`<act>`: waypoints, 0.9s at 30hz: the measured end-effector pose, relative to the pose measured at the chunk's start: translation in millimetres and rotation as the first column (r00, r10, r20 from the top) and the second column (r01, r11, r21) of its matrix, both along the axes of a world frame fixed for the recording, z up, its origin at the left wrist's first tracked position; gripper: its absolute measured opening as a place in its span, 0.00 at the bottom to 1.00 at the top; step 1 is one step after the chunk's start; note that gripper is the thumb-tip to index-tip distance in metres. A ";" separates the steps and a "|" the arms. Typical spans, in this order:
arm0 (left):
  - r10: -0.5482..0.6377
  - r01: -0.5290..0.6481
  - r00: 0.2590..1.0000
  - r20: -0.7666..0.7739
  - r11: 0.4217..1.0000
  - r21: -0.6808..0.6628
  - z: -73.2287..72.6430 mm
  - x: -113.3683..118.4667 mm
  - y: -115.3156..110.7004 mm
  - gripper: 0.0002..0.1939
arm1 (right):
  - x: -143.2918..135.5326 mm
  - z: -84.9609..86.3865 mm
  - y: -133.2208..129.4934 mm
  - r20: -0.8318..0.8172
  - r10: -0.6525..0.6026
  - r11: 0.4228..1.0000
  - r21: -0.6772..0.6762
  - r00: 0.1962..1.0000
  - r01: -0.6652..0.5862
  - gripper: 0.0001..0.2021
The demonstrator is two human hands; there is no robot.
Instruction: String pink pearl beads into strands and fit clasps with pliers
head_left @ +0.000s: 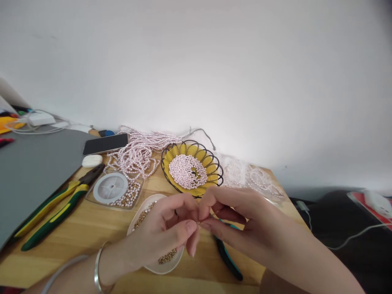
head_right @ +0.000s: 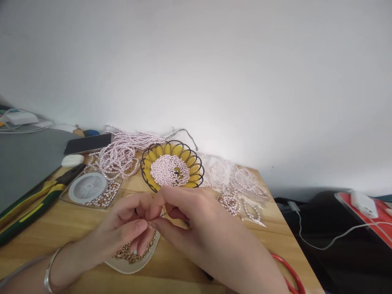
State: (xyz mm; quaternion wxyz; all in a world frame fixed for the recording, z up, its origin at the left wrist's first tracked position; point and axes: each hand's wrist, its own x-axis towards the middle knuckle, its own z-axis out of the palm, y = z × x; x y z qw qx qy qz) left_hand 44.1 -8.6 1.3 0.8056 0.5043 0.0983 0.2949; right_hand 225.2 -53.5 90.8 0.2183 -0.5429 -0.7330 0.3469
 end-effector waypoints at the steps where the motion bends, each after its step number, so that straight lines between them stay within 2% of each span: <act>1: 0.003 -0.003 1.000 0.000 1.000 -0.002 -0.3 0.0 0.1 0.14 | 0.1 0.1 0.2 -0.006 0.001 1.000 0.007 1.000 -0.001 0.06; 11: -0.057 0.056 0.998 -0.029 0.997 -0.049 -1.4 -1.4 1.7 0.17 | 9.4 2.6 -2.0 -0.002 -0.010 0.998 0.068 1.000 0.010 0.04; 16: -0.038 0.031 0.998 -0.044 0.988 -0.150 0.9 2.8 2.8 0.15 | 14.3 3.7 2.9 -0.061 -0.038 0.999 -0.039 0.997 0.036 0.05; 22: -0.037 0.031 0.999 -0.014 0.960 -0.280 -4.1 10.2 6.9 0.16 | 13.4 4.1 13.8 -0.173 0.037 0.989 -0.133 0.984 -0.061 0.09; 27: -0.027 0.017 0.999 -0.031 0.961 -0.276 -5.2 9.5 6.4 0.12 | 15.7 2.5 16.3 -0.041 -0.005 0.997 -0.075 0.999 0.001 0.09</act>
